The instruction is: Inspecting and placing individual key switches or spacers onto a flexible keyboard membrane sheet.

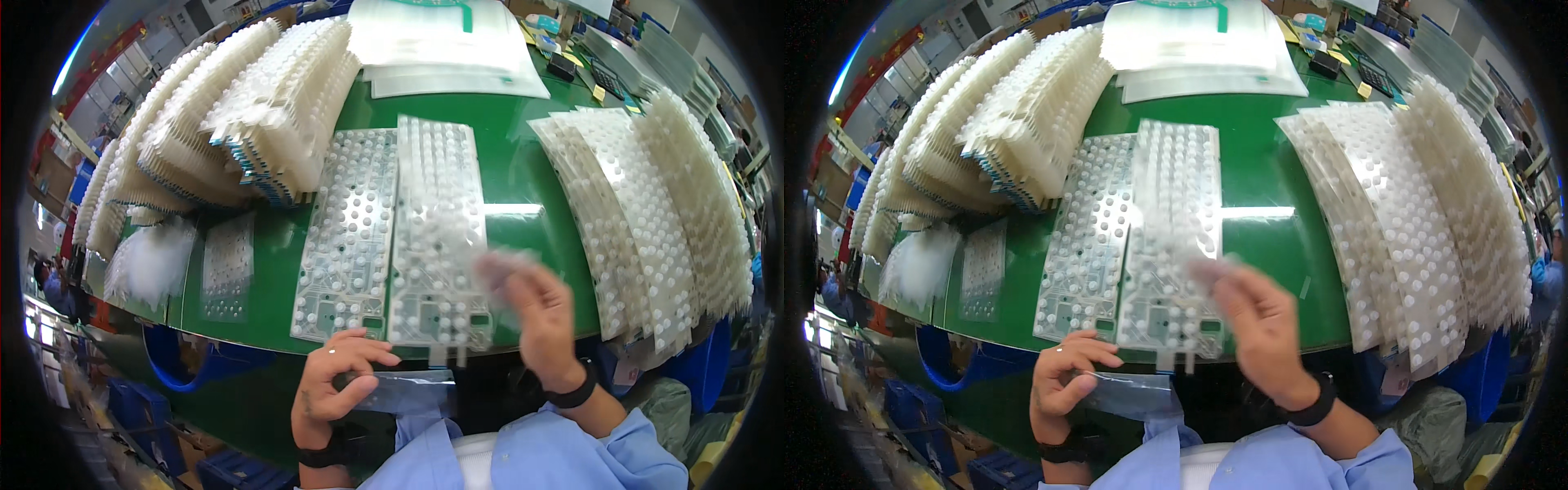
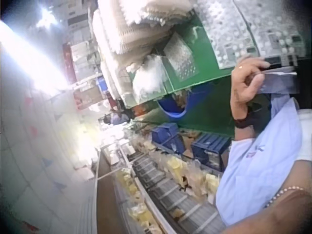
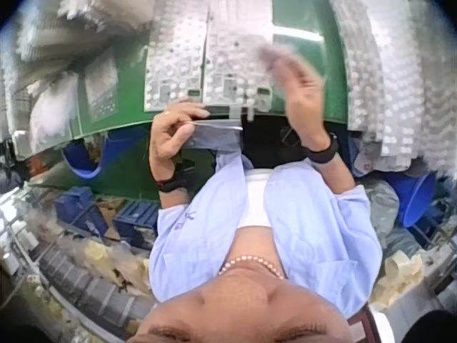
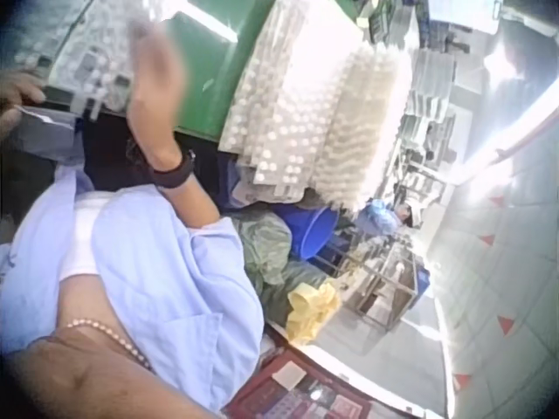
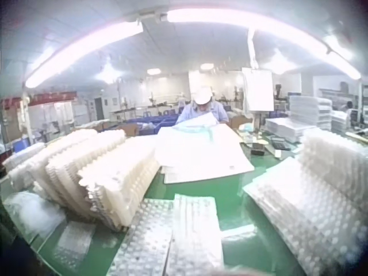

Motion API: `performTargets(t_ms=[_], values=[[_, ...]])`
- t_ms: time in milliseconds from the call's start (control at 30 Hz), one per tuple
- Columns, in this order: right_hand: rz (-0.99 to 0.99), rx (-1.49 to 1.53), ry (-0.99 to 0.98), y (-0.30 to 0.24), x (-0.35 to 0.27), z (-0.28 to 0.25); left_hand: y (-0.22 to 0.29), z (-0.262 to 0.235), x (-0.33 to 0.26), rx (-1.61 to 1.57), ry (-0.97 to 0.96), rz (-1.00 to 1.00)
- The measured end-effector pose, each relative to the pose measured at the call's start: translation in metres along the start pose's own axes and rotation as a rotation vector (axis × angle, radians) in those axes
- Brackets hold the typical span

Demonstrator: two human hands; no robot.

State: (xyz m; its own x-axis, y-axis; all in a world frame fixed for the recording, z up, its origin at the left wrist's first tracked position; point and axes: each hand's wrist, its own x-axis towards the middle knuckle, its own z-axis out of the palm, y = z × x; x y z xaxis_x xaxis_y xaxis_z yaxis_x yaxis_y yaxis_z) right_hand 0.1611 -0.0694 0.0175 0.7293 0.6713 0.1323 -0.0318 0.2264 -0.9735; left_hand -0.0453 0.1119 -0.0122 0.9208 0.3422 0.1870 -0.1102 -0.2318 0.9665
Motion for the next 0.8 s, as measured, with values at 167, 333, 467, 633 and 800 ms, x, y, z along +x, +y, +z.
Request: performTargets(t_ms=[167,333,467,633,800], values=[[-0.494,-0.27,0.298,-0.039,-0.006,-0.03,0.041,0.005,-0.003,0.047,-0.071,-0.012],[-0.41,-1.041,-0.148,-0.029,-0.027,-0.046,0.028,0.048,0.036,0.456,-0.247,0.126],[-0.165,-1.213,-0.355,0.006,-0.046,-0.044,0.013,0.046,0.043,0.511,-0.235,0.016],[-0.17,-0.959,-0.363,0.013,-0.045,-0.041,0.034,0.028,0.031,0.584,-0.211,-0.005],[-0.165,-0.655,-0.32,-0.001,-0.048,-0.053,0.046,0.074,0.013,0.38,-0.108,-0.133]])
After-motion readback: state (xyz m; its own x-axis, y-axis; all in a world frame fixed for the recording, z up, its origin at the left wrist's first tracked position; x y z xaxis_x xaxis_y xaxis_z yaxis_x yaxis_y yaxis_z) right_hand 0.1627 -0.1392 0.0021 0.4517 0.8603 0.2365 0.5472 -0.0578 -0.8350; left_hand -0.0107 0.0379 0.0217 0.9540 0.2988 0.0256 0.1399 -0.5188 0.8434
